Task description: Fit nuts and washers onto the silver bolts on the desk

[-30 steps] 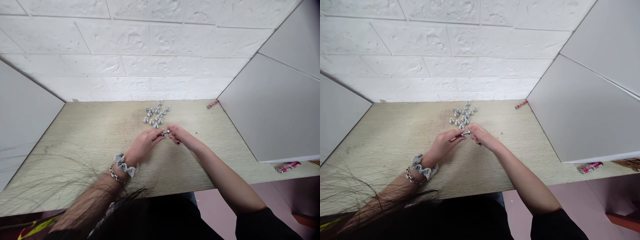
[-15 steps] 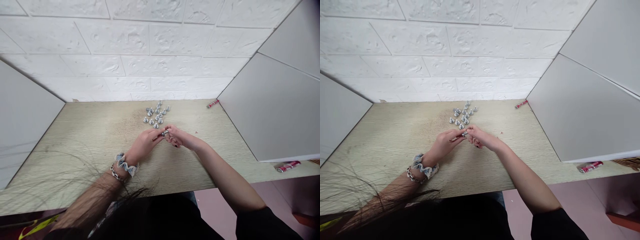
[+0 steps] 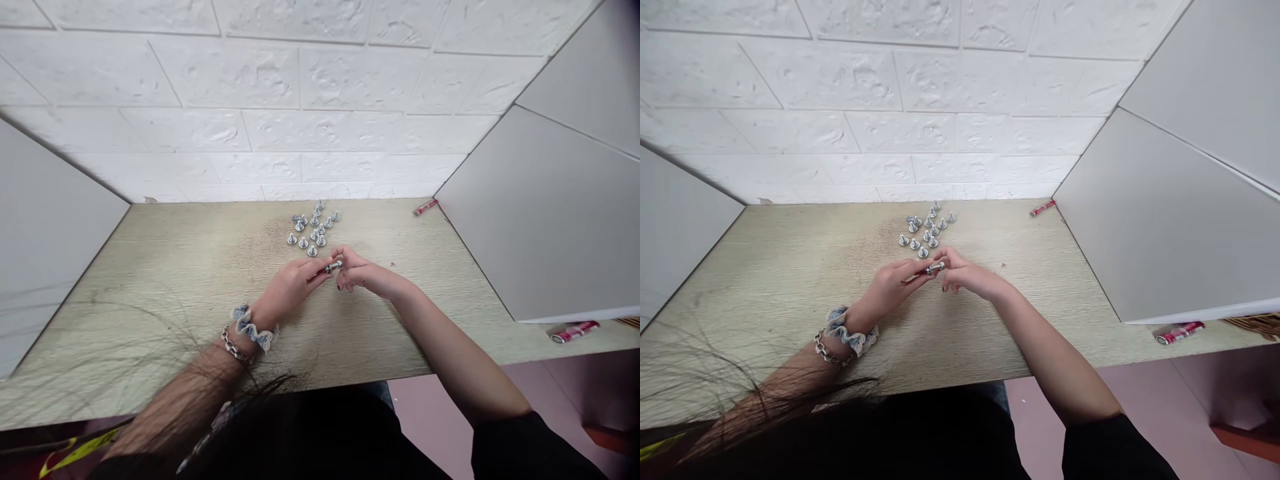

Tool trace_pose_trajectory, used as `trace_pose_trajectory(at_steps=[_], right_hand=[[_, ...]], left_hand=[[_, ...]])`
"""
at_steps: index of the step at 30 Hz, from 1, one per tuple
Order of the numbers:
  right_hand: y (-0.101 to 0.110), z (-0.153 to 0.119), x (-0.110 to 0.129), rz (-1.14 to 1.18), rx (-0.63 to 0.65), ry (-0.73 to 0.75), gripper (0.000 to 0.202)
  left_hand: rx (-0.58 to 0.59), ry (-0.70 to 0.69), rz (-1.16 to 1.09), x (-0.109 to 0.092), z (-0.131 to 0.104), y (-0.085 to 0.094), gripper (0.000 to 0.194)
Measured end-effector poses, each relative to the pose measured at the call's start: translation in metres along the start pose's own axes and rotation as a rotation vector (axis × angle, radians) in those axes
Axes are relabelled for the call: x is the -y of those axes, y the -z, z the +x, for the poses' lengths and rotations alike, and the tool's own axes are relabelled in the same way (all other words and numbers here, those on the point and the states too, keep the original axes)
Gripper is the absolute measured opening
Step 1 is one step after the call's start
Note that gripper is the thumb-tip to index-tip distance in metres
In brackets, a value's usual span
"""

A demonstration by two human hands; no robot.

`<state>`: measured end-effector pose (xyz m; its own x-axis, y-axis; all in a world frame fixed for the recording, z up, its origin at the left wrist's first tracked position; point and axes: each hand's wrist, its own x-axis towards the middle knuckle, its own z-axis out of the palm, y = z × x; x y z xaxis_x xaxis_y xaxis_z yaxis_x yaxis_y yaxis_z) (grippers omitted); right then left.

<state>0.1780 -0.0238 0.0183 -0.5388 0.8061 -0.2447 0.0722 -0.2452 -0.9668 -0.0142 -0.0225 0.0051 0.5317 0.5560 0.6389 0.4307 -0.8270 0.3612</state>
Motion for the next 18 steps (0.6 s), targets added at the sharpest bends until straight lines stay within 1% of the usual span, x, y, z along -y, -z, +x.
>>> trace_pose_trajectory(at_steps=[1,2,3,5,6,8,10,13,15,18], right_hand=[[0.0002,0.0012,-0.0007,0.008,-0.011,-0.017,0.04],[0.0001,0.0028,-0.0017,0.005,-0.029,-0.046,0.045],[-0.0004,0.0045,-0.0028,-0.003,-0.046,-0.075,0.041],[-0.0023,0.0073,-0.0048,-0.047,-0.073,-0.12,0.027],[-0.0035,0.008,-0.0053,-0.082,-0.083,-0.133,0.035],[-0.0059,0.0078,-0.005,-0.17,-0.103,-0.134,0.059],[-0.0076,0.0062,-0.0039,-0.238,-0.124,-0.126,0.065],[-0.0084,0.0053,-0.0036,-0.195,-0.129,-0.098,0.061],[-0.0077,0.0063,-0.005,-0.096,-0.119,-0.078,0.055],[-0.0054,0.0072,-0.0047,0.088,-0.114,-0.041,0.038]], left_hand=[[0.005,0.001,0.0,0.0001,0.0,-0.0001,0.025],[0.01,0.001,0.001,0.0,0.0,-0.0002,0.025],[0.016,-0.002,0.0,-0.0002,0.0002,-0.0002,0.025],[0.022,-0.015,-0.005,-0.0009,0.0005,0.0001,0.024],[0.021,-0.021,-0.006,-0.0012,0.0006,0.0002,0.024],[0.023,-0.021,-0.005,-0.0016,0.0005,0.0004,0.024],[0.024,-0.01,-0.001,-0.0015,-0.0002,0.0,0.024],[0.027,-0.012,0.012,-0.0009,-0.0013,-0.0008,0.024],[0.024,-0.019,0.021,-0.0006,-0.0017,-0.0011,0.025],[0.005,-0.015,0.019,-0.0004,-0.0014,-0.0001,0.026]])
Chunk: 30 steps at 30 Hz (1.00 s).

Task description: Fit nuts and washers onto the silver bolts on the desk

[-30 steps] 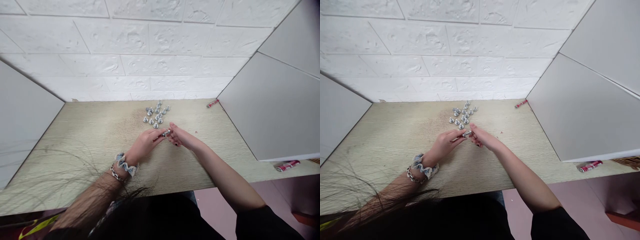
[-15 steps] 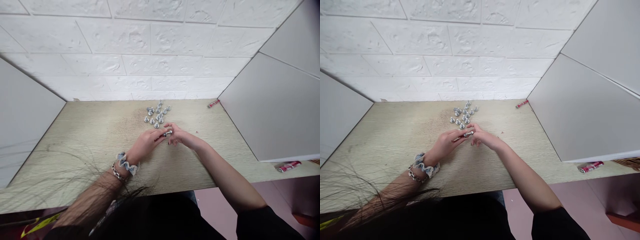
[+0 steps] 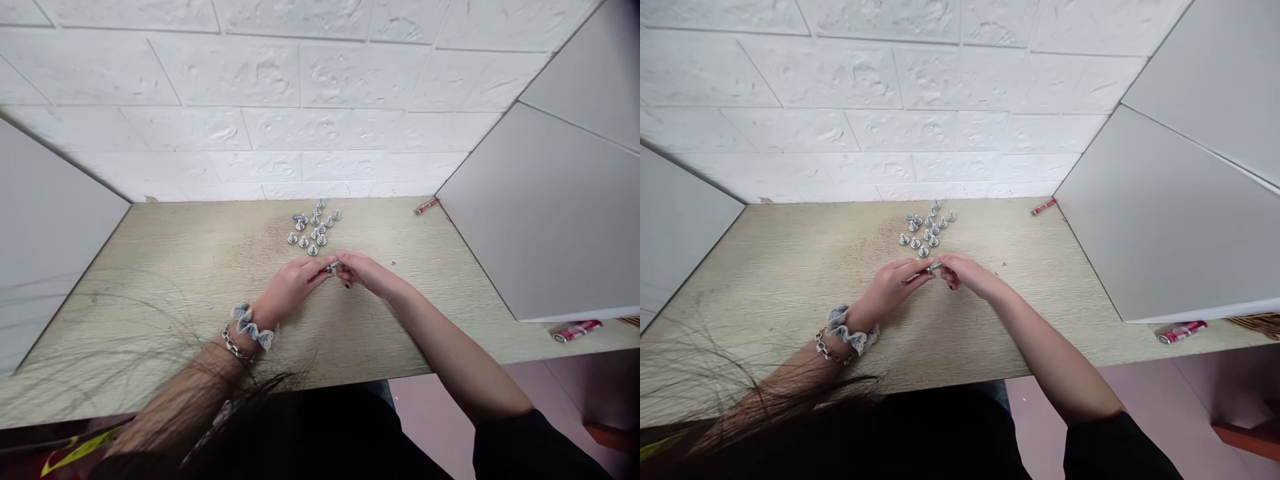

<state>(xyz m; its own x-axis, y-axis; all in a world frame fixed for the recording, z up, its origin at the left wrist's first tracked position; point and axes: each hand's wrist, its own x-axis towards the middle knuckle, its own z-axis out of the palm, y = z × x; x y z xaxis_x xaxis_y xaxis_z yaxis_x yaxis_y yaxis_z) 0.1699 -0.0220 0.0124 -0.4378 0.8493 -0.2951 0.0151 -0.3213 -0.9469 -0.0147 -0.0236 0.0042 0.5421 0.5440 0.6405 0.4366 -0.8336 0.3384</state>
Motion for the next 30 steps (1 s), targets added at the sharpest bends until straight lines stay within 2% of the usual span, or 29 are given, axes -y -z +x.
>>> trace_pose_trajectory(at_steps=[3,6,9,12,15,17,30], right_hand=[[0.002,-0.002,0.007,0.182,-0.048,0.018,0.025],[0.004,-0.005,0.017,0.331,-0.165,0.055,0.023],[0.003,-0.004,0.019,0.375,-0.187,0.01,0.02],[-0.002,-0.003,0.012,0.168,-0.218,0.024,0.024],[-0.01,-0.003,0.005,-0.275,-0.346,0.211,0.036],[-0.013,-0.005,0.003,-0.46,-0.391,0.273,0.037],[-0.01,-0.006,0.008,-0.431,-0.332,0.207,0.025]], left_hand=[[-0.045,0.011,0.01,0.0,0.001,0.002,0.025],[-0.09,0.021,0.015,0.001,0.002,0.003,0.026],[-0.086,0.032,0.011,0.002,0.002,0.003,0.026],[-0.045,0.04,0.022,0.001,0.002,0.002,0.026],[-0.015,0.046,0.041,0.002,0.001,0.001,0.024],[-0.01,0.06,0.048,0.003,0.0,0.0,0.024],[-0.001,0.076,0.079,0.008,-0.003,-0.003,0.028]])
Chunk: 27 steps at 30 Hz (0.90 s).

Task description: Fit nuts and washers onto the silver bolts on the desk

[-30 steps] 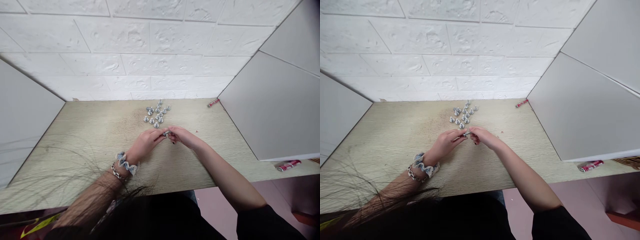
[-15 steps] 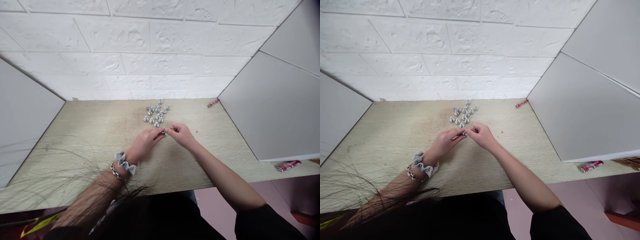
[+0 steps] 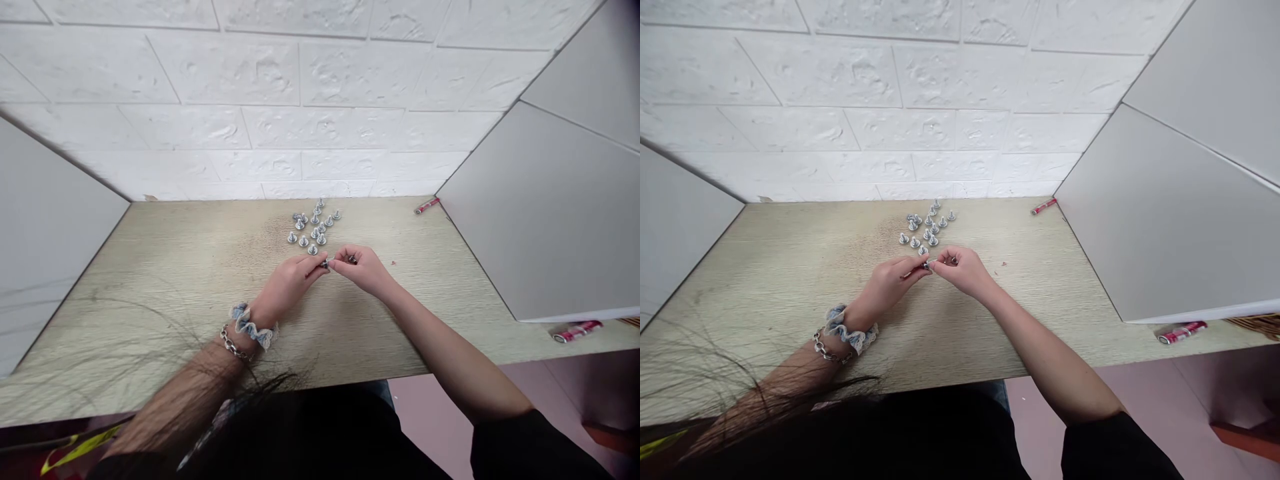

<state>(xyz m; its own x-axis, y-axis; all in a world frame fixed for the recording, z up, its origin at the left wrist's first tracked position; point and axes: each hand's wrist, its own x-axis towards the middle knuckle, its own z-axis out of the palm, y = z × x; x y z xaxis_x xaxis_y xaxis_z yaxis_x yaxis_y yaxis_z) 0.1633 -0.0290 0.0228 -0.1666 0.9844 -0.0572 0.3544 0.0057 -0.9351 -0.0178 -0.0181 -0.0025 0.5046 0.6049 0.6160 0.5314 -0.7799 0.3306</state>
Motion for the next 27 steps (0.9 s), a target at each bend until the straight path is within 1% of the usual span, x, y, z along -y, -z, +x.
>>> trace_pose_trajectory(at_steps=[10,17,22,27], right_hand=[[0.0006,0.0,-0.0009,0.008,0.019,0.007,0.026],[0.0,-0.0009,0.0007,-0.012,0.023,-0.005,0.021],[-0.0002,-0.0015,-0.0002,-0.053,-0.003,0.01,0.022],[-0.001,-0.0028,0.0008,-0.105,-0.03,0.029,0.022]], left_hand=[[-0.017,-0.003,0.032,-0.0016,0.0,0.0001,0.026],[-0.023,-0.014,0.033,-0.0008,-0.0001,-0.0008,0.027],[-0.045,-0.004,0.011,-0.0022,0.001,-0.0004,0.026],[-0.068,-0.026,0.004,-0.004,0.0019,0.0008,0.024]])
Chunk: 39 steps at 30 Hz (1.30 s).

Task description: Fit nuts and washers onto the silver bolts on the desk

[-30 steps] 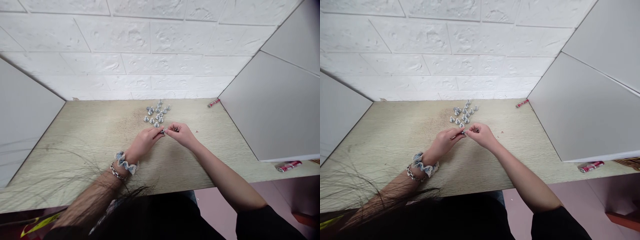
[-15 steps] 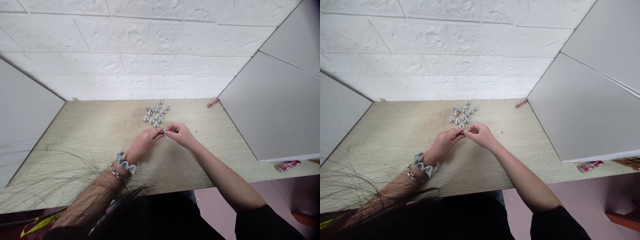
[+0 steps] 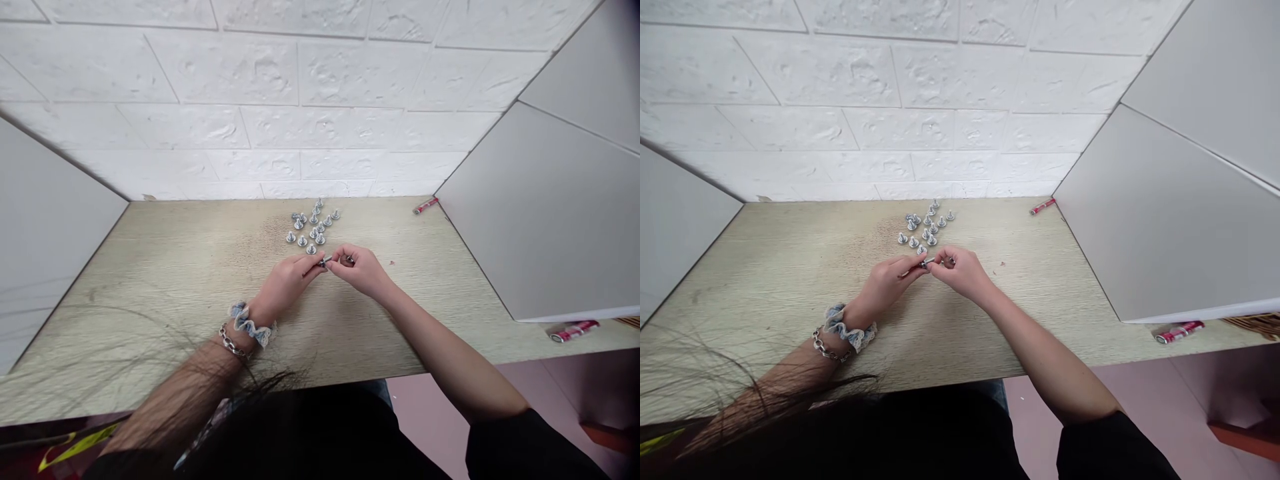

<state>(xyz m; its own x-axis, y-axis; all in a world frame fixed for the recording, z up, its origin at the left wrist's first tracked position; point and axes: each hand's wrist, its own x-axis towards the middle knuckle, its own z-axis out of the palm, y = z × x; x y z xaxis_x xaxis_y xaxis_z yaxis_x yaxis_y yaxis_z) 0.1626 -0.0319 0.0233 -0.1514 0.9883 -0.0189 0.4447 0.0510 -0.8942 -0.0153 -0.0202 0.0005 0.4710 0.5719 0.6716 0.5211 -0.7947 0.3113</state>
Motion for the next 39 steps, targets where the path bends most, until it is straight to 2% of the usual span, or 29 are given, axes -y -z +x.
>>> trace_pose_trajectory(at_steps=[8,14,17,20,24,30,35,39], right_hand=[[-0.002,0.0,0.002,-0.06,-0.036,0.017,0.017],[-0.001,0.006,-0.007,0.148,-0.032,0.001,0.028],[0.0,0.008,-0.01,0.286,0.095,-0.057,0.039],[-0.001,0.008,-0.01,0.378,0.239,-0.089,0.038],[-0.001,0.008,-0.011,0.472,0.296,-0.093,0.033],[-0.001,0.009,-0.012,0.508,0.294,-0.112,0.031],[0.0,0.009,-0.009,0.456,0.235,-0.116,0.033],[0.001,0.009,-0.01,0.487,0.241,-0.119,0.032]], left_hand=[[0.038,0.001,0.004,0.0,-0.001,-0.001,0.025],[0.025,0.025,-0.02,0.0,-0.001,-0.001,0.025],[0.021,0.0,-0.052,-0.002,0.001,0.001,0.026],[0.047,-0.007,-0.075,-0.004,0.002,0.004,0.027],[0.05,-0.031,-0.08,-0.004,0.003,0.004,0.027],[0.027,-0.056,-0.066,-0.002,0.002,0.002,0.027],[0.02,-0.029,-0.068,-0.002,0.004,0.003,0.028],[0.022,-0.009,-0.086,-0.002,0.003,0.004,0.029]])
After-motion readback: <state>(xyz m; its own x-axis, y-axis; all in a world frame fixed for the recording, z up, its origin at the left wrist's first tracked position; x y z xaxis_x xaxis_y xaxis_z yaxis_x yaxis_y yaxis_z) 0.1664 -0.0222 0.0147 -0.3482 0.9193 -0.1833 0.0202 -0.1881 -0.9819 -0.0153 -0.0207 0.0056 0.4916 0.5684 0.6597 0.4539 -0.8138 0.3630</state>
